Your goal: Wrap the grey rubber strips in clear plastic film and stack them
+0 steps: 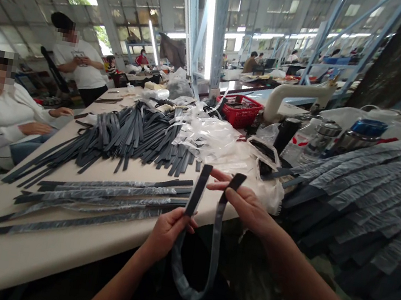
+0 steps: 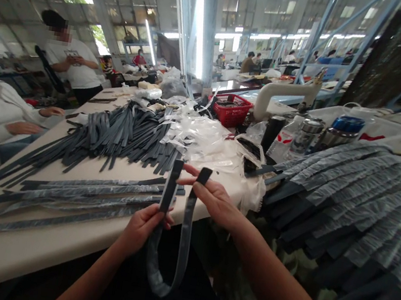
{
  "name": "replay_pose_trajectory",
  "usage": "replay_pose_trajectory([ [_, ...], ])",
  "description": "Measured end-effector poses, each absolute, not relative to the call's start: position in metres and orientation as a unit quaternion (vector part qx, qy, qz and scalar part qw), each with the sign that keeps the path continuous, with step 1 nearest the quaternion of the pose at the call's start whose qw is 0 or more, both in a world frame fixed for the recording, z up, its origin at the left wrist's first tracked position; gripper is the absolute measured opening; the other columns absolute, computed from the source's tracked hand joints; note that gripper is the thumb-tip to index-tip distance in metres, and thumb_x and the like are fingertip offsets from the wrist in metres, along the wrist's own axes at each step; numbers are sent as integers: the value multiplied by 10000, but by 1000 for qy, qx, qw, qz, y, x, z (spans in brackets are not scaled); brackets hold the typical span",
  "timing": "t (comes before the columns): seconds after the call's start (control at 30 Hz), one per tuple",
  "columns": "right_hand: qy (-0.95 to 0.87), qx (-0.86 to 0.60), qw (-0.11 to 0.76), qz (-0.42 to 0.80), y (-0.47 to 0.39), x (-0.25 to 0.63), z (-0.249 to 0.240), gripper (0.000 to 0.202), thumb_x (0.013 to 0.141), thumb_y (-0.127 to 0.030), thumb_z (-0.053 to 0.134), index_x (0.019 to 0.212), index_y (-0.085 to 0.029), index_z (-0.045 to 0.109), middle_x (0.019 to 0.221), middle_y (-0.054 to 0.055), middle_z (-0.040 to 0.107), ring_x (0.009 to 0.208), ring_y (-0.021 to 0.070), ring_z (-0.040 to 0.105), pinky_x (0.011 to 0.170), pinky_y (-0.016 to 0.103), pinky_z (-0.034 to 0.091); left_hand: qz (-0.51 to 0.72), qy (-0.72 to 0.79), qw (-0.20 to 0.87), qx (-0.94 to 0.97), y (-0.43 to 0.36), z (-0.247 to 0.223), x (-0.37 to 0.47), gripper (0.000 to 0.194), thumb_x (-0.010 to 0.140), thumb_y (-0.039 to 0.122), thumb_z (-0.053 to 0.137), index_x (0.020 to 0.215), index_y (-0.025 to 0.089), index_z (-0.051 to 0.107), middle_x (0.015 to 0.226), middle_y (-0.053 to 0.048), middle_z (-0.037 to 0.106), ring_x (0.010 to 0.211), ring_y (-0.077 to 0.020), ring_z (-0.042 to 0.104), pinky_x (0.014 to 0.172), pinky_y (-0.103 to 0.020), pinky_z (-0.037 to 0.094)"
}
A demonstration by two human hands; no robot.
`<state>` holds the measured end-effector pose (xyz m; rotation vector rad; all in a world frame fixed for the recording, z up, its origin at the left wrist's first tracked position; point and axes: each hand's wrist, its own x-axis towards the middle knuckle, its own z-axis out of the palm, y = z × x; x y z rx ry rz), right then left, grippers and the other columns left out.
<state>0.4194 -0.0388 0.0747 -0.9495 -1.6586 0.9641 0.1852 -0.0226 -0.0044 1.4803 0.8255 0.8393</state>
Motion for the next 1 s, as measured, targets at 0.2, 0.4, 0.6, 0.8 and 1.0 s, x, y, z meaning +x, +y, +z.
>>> replay_pose_trajectory([
  [0.2, -658, -322, 494, 469, -7, 359, 88, 369, 945, -523, 538, 1046, -251, 765, 1183, 44, 712, 1154, 240, 620, 1017, 374, 458, 398, 335, 629, 577, -27, 8, 173, 395, 898, 492, 589, 1102, 164, 674, 872, -60, 720, 722, -168, 661, 720, -283, 501],
  [0.4, -633, -356, 433, 534, -5, 320, 67, 448, 916, -567, 536, 1110, -222, 745, 1246, 65, 648, 573, 84, 592, 408, 193, 407, 482, 317, 663, 476, -15, 11, 175, 453, 855, 521, 643, 1139, 167, 644, 851, -65, 730, 684, -179, 674, 624, -268, 507],
  [0.6, -592, -363, 434, 574, 7, 316, 60, 454, 921, -554, 533, 1056, -191, 770, 870, 42, 735, 614, 149, 633, 564, 260, 509, 457, 353, 673, 462, -27, -4, 168, 448, 912, 566, 522, 937, 142, 665, 793, -76, 724, 662, -174, 661, 585, -255, 491],
  [0.8, -580, -371, 488, 537, 16, 311, 57, 408, 929, -519, 537, 985, -204, 790, 1048, 53, 751, 1052, 248, 648, 1001, 381, 446, 360, 359, 714, 481, -43, -11, 151, 477, 922, 559, 506, 919, 124, 703, 763, -75, 711, 620, -141, 600, 580, -239, 461],
  [1.0, -682, -360, 415, 483, 9, 293, 61, 436, 934, -559, 512, 994, -220, 780, 1121, 54, 715, 975, 244, 675, 877, 374, 531, 471, 338, 680, 450, -20, -1, 149, 541, 813, 576, 659, 1195, 193, 636, 958, -67, 727, 772, -203, 663, 710, -309, 510],
])
